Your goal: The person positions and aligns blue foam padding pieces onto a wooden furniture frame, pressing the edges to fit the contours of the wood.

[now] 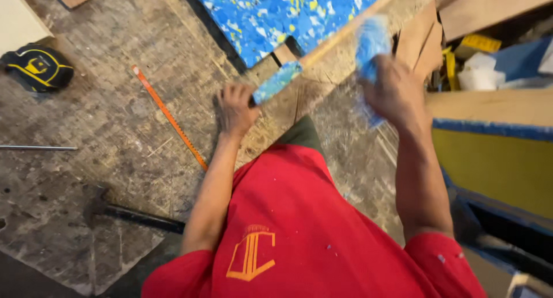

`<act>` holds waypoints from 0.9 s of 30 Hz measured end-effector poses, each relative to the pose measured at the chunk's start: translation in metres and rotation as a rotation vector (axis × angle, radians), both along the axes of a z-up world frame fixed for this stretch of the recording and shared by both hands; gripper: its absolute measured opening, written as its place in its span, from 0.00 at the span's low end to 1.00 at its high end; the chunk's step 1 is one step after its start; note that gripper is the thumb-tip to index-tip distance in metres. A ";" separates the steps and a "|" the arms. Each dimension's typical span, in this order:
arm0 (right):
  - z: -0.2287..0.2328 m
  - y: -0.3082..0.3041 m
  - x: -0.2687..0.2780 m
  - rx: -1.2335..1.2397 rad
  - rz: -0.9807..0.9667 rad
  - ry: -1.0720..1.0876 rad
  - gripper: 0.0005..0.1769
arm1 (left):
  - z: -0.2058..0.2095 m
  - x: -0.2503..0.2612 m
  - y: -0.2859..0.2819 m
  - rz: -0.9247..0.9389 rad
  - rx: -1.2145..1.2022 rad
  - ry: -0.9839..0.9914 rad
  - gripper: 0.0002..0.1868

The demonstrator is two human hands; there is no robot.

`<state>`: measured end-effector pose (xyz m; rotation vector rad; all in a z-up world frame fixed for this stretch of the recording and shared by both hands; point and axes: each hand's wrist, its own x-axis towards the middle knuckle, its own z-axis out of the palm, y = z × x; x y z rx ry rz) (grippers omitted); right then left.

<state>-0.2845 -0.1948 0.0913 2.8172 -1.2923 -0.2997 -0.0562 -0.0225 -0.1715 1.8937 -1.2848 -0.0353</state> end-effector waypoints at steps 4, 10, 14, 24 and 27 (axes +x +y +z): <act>0.059 0.031 0.053 0.700 0.155 -0.174 0.24 | -0.001 0.000 0.004 -0.070 0.091 0.022 0.20; 0.047 -0.017 0.033 0.138 -0.184 0.041 0.18 | 0.009 0.003 -0.002 -0.038 0.049 -0.034 0.24; 0.064 -0.005 0.013 0.350 -0.158 -0.411 0.10 | 0.012 0.010 0.002 -0.113 0.070 0.020 0.27; 0.016 0.041 0.010 0.570 -0.079 -0.714 0.17 | 0.110 -0.013 0.055 -0.130 -0.083 0.702 0.34; -0.006 0.060 0.025 0.776 0.139 -0.691 0.25 | 0.120 -0.038 0.052 -0.218 -0.247 1.465 0.21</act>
